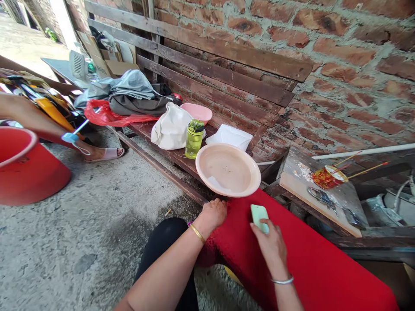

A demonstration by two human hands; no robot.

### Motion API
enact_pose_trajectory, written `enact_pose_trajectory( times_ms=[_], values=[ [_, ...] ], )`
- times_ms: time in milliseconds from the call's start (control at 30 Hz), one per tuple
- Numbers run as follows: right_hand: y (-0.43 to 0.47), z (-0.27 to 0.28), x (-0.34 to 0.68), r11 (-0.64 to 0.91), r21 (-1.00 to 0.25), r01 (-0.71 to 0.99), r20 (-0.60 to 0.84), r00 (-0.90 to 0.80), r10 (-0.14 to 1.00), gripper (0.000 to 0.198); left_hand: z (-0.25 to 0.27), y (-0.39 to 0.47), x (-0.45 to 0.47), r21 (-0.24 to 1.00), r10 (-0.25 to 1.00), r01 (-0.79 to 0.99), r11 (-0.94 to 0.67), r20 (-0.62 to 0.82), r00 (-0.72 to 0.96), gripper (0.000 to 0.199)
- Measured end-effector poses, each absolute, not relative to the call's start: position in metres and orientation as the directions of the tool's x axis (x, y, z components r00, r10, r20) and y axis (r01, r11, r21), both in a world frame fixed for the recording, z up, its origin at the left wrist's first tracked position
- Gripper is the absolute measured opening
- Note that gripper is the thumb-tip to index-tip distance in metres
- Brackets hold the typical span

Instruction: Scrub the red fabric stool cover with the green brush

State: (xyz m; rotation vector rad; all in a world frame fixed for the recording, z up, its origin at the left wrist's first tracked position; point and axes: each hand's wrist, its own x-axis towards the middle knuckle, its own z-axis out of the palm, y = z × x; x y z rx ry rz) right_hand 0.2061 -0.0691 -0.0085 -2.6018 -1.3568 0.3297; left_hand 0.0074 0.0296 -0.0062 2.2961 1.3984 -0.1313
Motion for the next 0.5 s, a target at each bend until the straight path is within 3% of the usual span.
enact_pose_trajectory(
  times_ms=[100, 167, 367, 500],
  values=[
    [-0.065, -0.017, 0.159, -0.383, -0.256, 0.888, -0.072, 0.378, 0.923, 0.044, -0.003, 0.03, 0.009, 0.33, 0.807, 0.859, -0.391, -0.325, 0.493, 0.038],
    [-0.068, -0.018, 0.149, -0.35, -0.21, 0.913, -0.078, 0.341, 0.937, 0.041, -0.001, 0.03, 0.011, 0.332, 0.8, 0.855, -0.398, -0.331, 0.501, 0.039],
    [-0.102, -0.002, 0.211, -0.575, -0.094, 0.813, -0.23, 0.544, 0.807, 0.041, -0.001, 0.03, 0.016, 0.347, 0.787, 0.84, -0.417, -0.325, 0.525, 0.038],
    [-0.114, 0.001, 0.218, -0.628, -0.216, 0.748, -0.283, 0.568, 0.773, 0.045, -0.002, 0.03, 0.015, 0.353, 0.784, 0.836, -0.421, -0.321, 0.531, 0.038]
  ],
)
